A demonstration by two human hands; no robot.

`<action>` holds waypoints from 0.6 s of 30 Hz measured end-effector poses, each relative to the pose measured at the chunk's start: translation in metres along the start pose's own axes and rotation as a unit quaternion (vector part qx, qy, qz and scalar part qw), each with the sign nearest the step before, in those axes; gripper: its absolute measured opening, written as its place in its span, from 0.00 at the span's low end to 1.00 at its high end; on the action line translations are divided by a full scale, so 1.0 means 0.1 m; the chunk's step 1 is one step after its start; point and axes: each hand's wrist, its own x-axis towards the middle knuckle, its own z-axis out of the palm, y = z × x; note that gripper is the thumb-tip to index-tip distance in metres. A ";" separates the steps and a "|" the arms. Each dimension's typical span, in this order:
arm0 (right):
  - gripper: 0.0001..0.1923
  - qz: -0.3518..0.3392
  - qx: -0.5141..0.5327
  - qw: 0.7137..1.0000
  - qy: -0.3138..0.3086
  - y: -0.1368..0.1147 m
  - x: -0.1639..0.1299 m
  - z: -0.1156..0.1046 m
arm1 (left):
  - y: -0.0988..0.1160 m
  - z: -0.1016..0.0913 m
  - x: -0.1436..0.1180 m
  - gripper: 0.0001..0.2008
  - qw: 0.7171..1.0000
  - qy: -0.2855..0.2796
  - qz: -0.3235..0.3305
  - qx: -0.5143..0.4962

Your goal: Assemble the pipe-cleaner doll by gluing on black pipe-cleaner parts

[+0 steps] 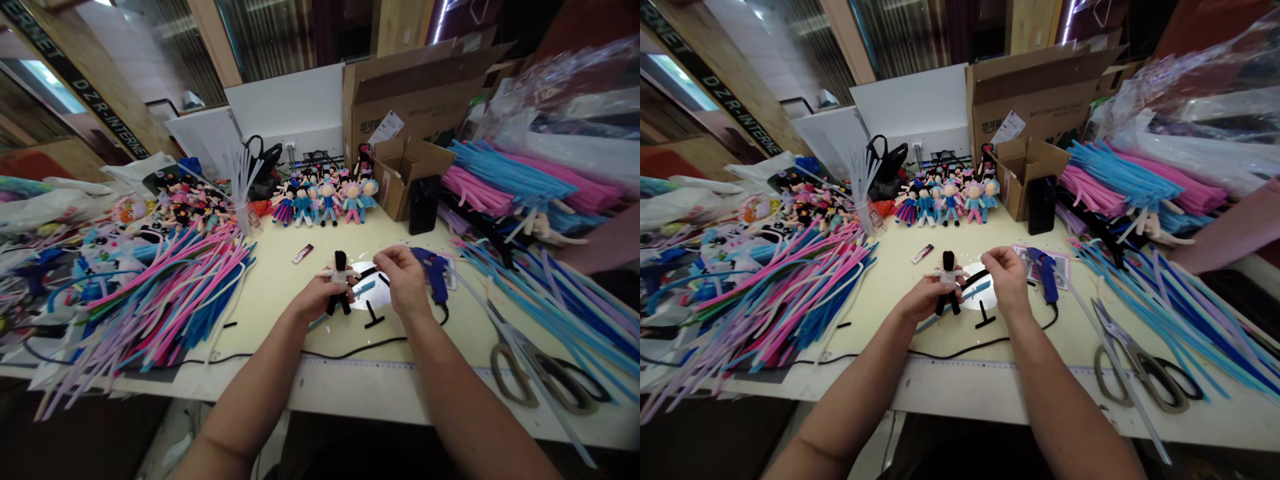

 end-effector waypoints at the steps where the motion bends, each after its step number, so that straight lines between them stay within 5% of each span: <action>1: 0.10 0.017 0.014 1.000 0.008 0.00 0.01 0.00 | 0.01 -0.01 0.00 0.21 1.000 0.004 0.008 -0.009; 8: 0.14 0.078 -0.074 0.986 -0.131 0.01 -0.09 0.10 | 0.03 -0.03 0.00 0.21 0.999 0.011 0.037 -0.015; 13: 0.18 0.010 -0.282 0.943 -0.176 0.05 -0.21 0.19 | 0.02 -0.01 0.04 0.21 0.997 0.039 0.067 -0.005; 18: 0.19 -0.021 -0.333 0.923 -0.193 0.05 -0.28 0.26 | -0.04 0.01 0.06 0.22 0.994 0.069 0.085 0.003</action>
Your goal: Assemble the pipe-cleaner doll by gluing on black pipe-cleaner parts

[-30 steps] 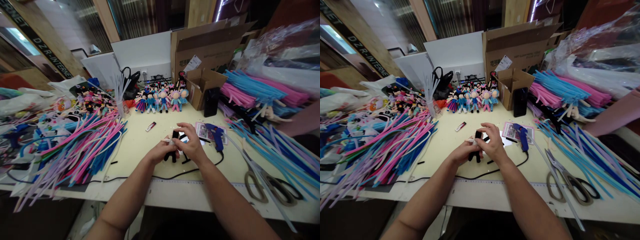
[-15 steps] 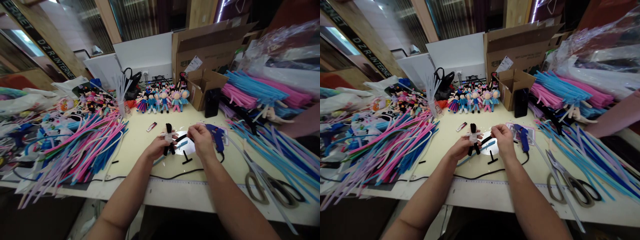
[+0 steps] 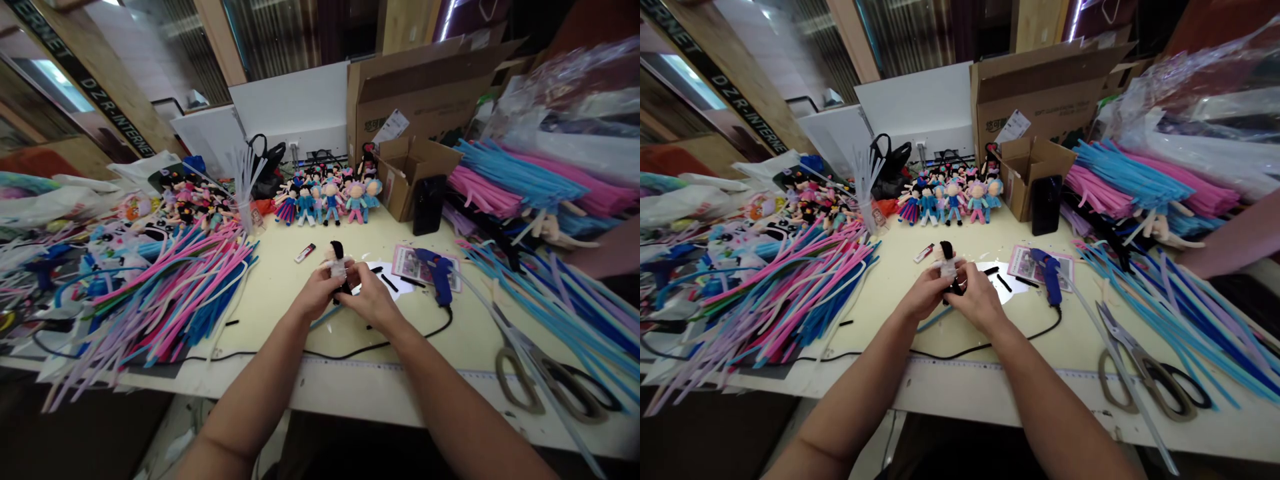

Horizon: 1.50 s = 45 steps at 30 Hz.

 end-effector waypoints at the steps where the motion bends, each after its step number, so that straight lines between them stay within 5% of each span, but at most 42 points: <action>1: 0.19 0.007 0.006 1.000 -0.001 0.00 0.00 0.01 | -0.02 0.00 0.00 0.23 1.000 -0.002 0.009 0.009; 6: 0.25 0.063 0.128 0.990 -0.005 0.08 0.04 0.06 | -0.02 0.02 -0.02 0.26 0.995 -0.024 0.047 0.087; 11: 0.26 0.110 0.343 0.932 -0.027 0.17 0.12 0.04 | 0.07 0.03 -0.04 0.33 0.994 -0.028 0.069 0.077; 16: 0.29 0.106 0.403 0.907 -0.058 0.19 0.14 0.02 | 0.07 0.04 -0.05 0.35 0.988 0.016 0.097 0.119; 22: 0.42 0.052 0.336 0.940 -0.026 0.13 0.07 0.08 | 0.03 0.02 -0.02 0.26 0.993 0.049 0.077 0.069; 29: 0.12 0.043 0.272 0.956 0.104 0.13 0.12 -0.20 | 0.14 0.00 -0.05 0.20 0.999 0.014 -0.031 -0.010; 36: 0.15 0.040 0.023 0.988 0.150 0.14 0.12 -0.38 | 0.13 -0.02 -0.03 0.19 0.995 0.024 -0.071 -0.064; 39: 0.05 0.044 0.012 0.996 0.081 0.22 0.13 -0.40 | 0.11 -0.08 0.01 0.19 0.995 0.036 -0.067 -0.066; 42: 0.26 0.050 -0.007 0.999 0.016 0.32 0.16 -0.44 | 0.09 -0.11 0.03 0.19 0.996 0.042 -0.061 -0.055; 45: 0.18 0.040 -0.076 0.996 0.036 0.35 0.18 -0.48 | 0.08 -0.10 0.04 0.18 0.997 0.038 -0.053 -0.032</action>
